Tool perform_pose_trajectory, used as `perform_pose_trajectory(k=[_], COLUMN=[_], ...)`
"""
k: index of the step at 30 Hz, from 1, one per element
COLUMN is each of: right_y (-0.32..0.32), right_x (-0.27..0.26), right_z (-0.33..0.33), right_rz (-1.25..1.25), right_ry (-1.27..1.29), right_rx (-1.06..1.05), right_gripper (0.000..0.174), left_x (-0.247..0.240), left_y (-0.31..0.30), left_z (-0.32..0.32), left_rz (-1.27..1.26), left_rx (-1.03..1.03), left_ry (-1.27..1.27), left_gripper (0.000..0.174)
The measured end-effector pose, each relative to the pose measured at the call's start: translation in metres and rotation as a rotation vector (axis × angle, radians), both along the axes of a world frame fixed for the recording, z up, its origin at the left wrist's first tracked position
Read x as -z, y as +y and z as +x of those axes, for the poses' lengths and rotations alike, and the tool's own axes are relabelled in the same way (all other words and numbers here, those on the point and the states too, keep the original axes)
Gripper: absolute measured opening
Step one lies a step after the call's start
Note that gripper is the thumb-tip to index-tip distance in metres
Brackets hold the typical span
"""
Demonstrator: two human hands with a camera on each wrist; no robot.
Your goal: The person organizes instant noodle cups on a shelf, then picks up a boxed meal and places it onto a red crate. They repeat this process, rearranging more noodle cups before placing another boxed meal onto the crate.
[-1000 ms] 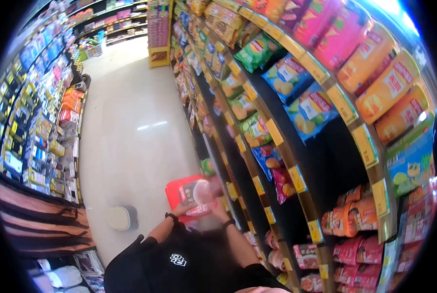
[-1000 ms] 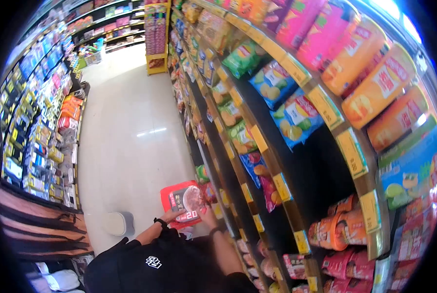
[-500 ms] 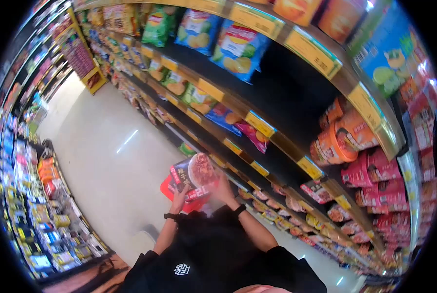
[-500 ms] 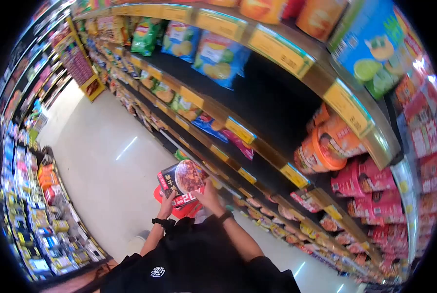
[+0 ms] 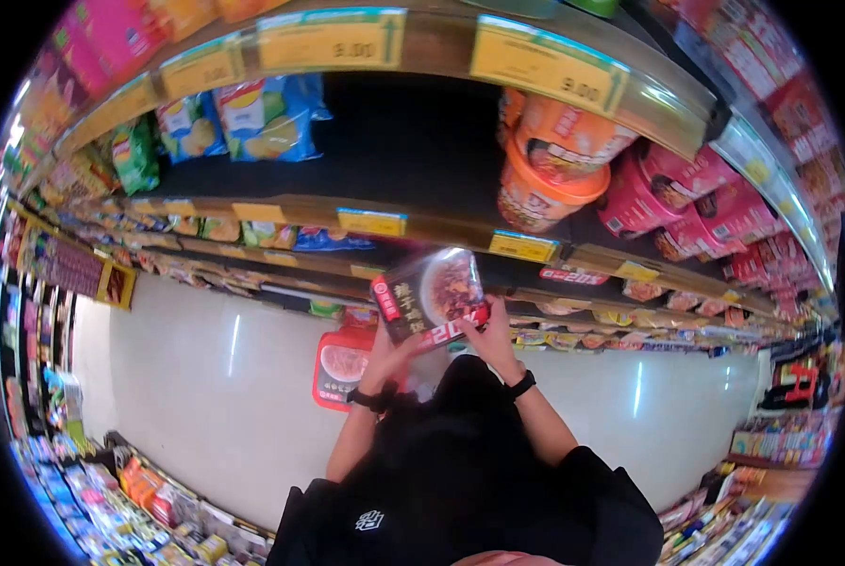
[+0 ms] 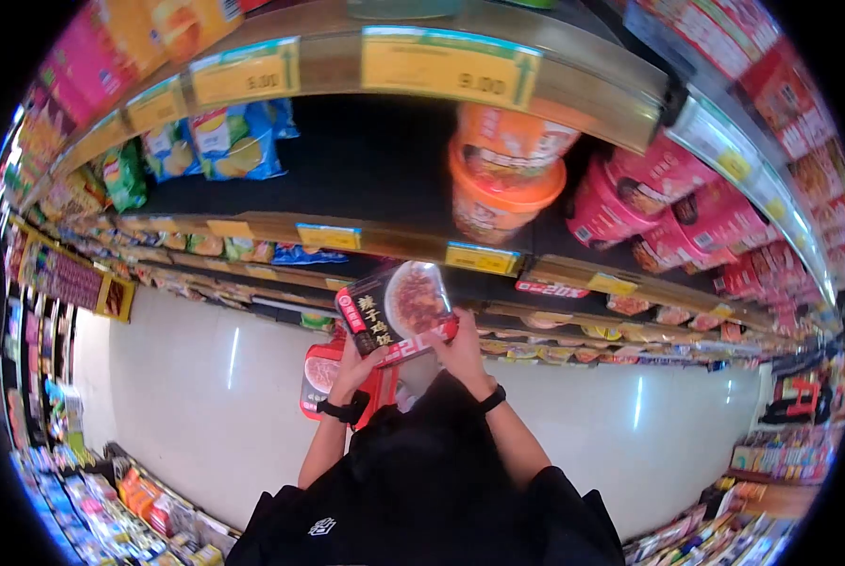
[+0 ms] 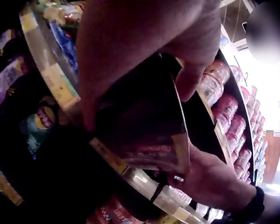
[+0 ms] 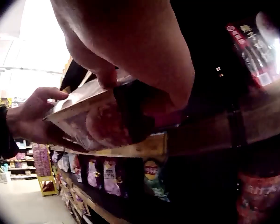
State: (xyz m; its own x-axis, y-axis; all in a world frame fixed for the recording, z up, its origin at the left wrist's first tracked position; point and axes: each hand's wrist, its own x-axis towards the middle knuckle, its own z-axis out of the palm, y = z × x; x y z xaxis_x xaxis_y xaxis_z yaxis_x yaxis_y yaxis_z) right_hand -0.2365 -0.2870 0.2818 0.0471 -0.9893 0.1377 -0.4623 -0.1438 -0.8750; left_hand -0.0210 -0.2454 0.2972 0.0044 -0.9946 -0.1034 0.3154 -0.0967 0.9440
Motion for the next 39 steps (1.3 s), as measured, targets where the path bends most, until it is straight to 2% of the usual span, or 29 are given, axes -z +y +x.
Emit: perform_pose_trajectory(k=[4,5,8,9,12,14,16,17,20,21,24,25,26,27,29,31,32,34,37,39], right_y=[0.003,0.003,-0.009,-0.013,-0.027,-0.038,-0.048,-0.052,-0.06,-0.058,-0.057,-0.052,-0.045,-0.045,-0.049,-0.05,-0.056,-0.068,-0.084,-0.092], right_x=[-0.003,-0.005,0.007,0.001,0.003,0.006,0.008,0.009,0.002,-0.005,0.003,0.004,0.004,0.002,-0.005,-0.017,-0.017,-0.008,0.014,0.025], right_z=[-0.023,-0.03,-0.048,-0.052,-0.061,-0.064,-0.065,-0.065,-0.061,-0.059,-0.038,-0.033,-0.027,-0.026,-0.029,-0.034,-0.037,-0.041,-0.042,-0.044], right_rz=[-0.116,-0.133,-0.177,-0.195,-0.215,-0.263,-0.275,-0.244,-0.25,-0.038,-0.112,-0.19,-0.266,-0.339,-0.218,-0.055,-0.066,-0.092,-0.292,-0.2], right_ry=[-0.045,-0.023,-0.03,-0.041,0.011,0.061,0.081,0.097,0.205,0.074,0.23,0.291,0.353,0.416,0.409,0.394,0.413,0.449,0.58,0.751], right_rx=[0.194,0.206,0.282,0.274,0.369,0.395,0.411,0.432,0.472,0.434,0.561,0.554,0.545,0.538,0.461,0.365,0.348,0.311,0.362,0.253], right_gripper=[0.059,0.059,0.057,0.058,0.06,0.061,0.063,0.062,0.064,0.068,0.072,0.072,0.072,0.073,0.074,0.074,0.074,0.075,0.058,0.058], left_x=[0.019,0.023,0.01,0.026,0.025,0.041,0.031,0.027,-0.003,0.008,0.091,0.099,0.1,0.089,0.083,0.063,0.052,0.062,0.082,0.094], left_y=[-0.041,-0.051,-0.077,-0.089,-0.112,-0.128,-0.14,-0.144,-0.153,-0.16,-0.188,-0.188,-0.189,-0.187,-0.182,-0.178,-0.176,-0.183,-0.203,-0.211], left_z=[-0.025,-0.029,-0.053,-0.057,-0.071,-0.074,-0.074,-0.077,-0.082,-0.078,-0.063,-0.061,-0.059,-0.062,-0.068,-0.073,-0.077,-0.077,-0.073,-0.065], left_rz=[-0.202,-0.221,-0.239,-0.315,-0.315,-0.262,-0.279,-0.267,-0.424,-0.28,-0.307,-0.323,-0.359,-0.348,-0.249,-0.282,-0.299,-0.235,-0.163,-0.109], left_rx=[0.11,0.136,0.195,0.176,0.223,0.225,0.247,0.252,0.204,0.304,0.32,0.285,0.26,0.241,0.212,0.193,0.181,0.209,0.279,0.297], left_ry=[-0.127,-0.267,-0.229,-0.348,-0.311,-0.402,-0.513,-0.424,-0.614,-0.705,-0.75,-0.731,-0.866,-0.898,-0.862,-1.019,-1.097,-1.044,-1.056,-1.044], left_gripper=[0.069,0.072,0.071,0.07,0.066,0.056,0.045,0.031,0.024,0.024,0.029,0.028,0.029,0.03,0.031,0.032,0.032,0.034,0.042,0.046])
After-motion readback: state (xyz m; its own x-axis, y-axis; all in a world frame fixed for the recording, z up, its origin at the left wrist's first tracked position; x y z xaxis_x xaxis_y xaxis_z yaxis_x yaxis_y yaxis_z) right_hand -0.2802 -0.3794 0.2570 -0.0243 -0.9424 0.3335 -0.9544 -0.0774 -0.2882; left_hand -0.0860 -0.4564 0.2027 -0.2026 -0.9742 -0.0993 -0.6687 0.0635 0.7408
